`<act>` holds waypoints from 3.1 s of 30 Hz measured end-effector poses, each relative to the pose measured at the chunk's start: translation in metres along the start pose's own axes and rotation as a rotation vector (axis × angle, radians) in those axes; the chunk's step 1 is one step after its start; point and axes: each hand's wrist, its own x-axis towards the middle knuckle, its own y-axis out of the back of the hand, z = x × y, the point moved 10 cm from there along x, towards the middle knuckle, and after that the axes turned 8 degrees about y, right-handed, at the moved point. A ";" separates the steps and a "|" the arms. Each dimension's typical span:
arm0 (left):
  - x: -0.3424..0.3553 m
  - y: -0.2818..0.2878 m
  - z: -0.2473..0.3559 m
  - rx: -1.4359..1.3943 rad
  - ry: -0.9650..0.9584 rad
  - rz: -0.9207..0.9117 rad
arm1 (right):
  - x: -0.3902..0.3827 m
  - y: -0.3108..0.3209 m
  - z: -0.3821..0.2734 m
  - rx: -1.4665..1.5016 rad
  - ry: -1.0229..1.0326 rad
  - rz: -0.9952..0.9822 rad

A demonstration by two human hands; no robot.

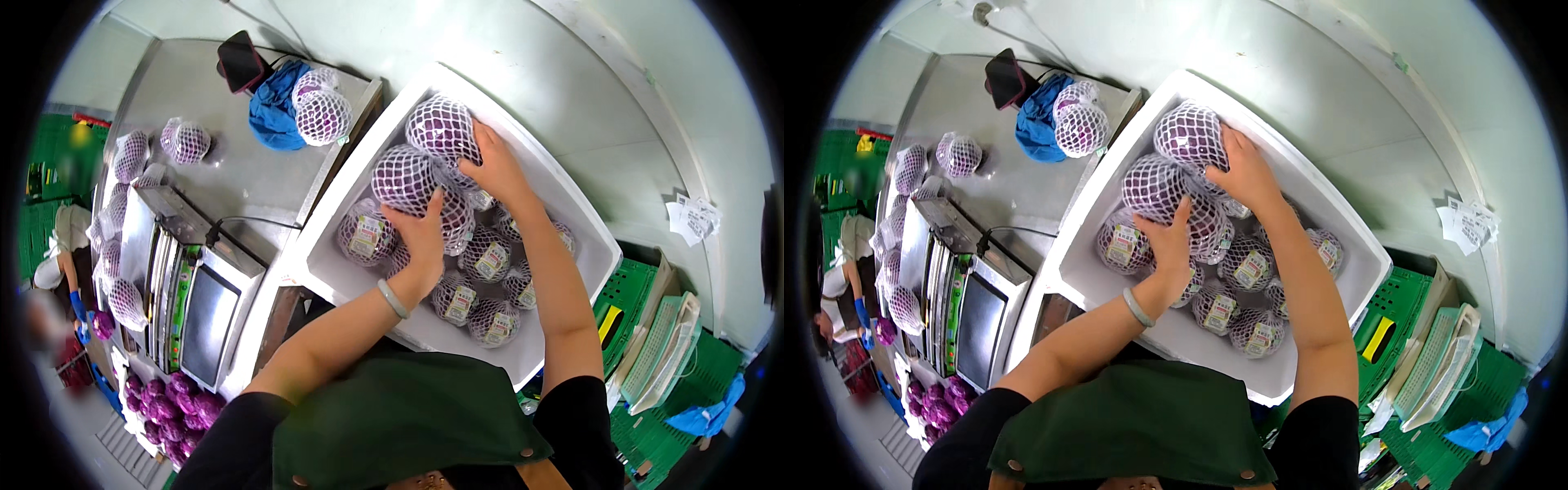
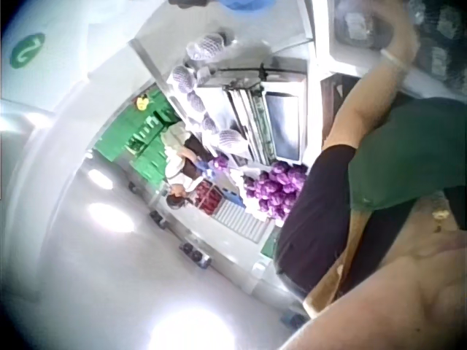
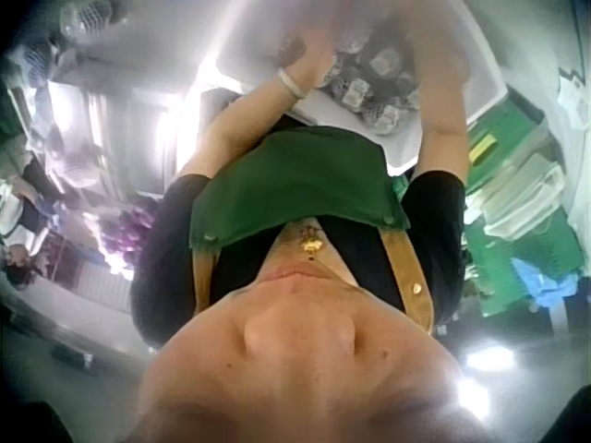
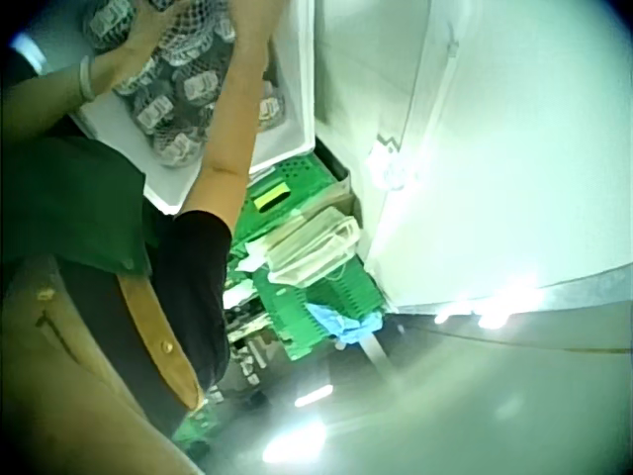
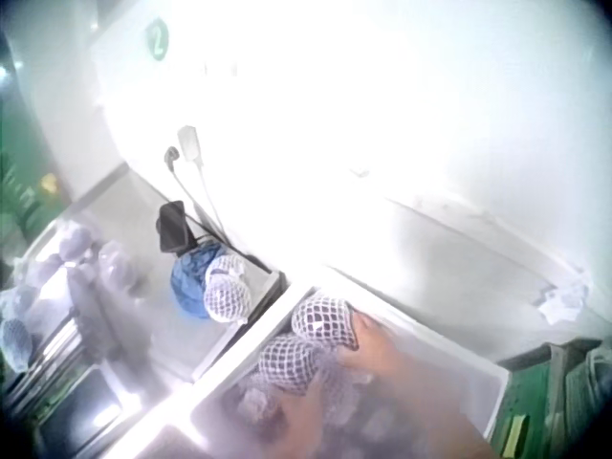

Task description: The person applies small paper labels to mesh bags of purple cabbages, then places the labeled bags into a white bin. The person also uses a plastic wrap machine to seal additional mesh bags and stacks them in the bin.

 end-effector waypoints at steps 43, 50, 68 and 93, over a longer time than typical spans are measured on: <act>0.257 0.046 0.232 0.254 0.122 -0.528 | -0.085 -0.075 -0.098 -0.450 0.029 0.211; 0.134 0.071 0.278 -0.070 0.133 -0.792 | -0.097 -0.044 -0.102 -0.305 0.003 0.210; -0.092 0.115 0.079 0.345 0.113 -0.634 | -0.183 -0.132 -0.080 1.225 -0.584 -0.069; -0.031 0.844 0.274 0.460 -0.861 0.935 | -0.119 -0.192 -0.489 0.508 0.273 -0.014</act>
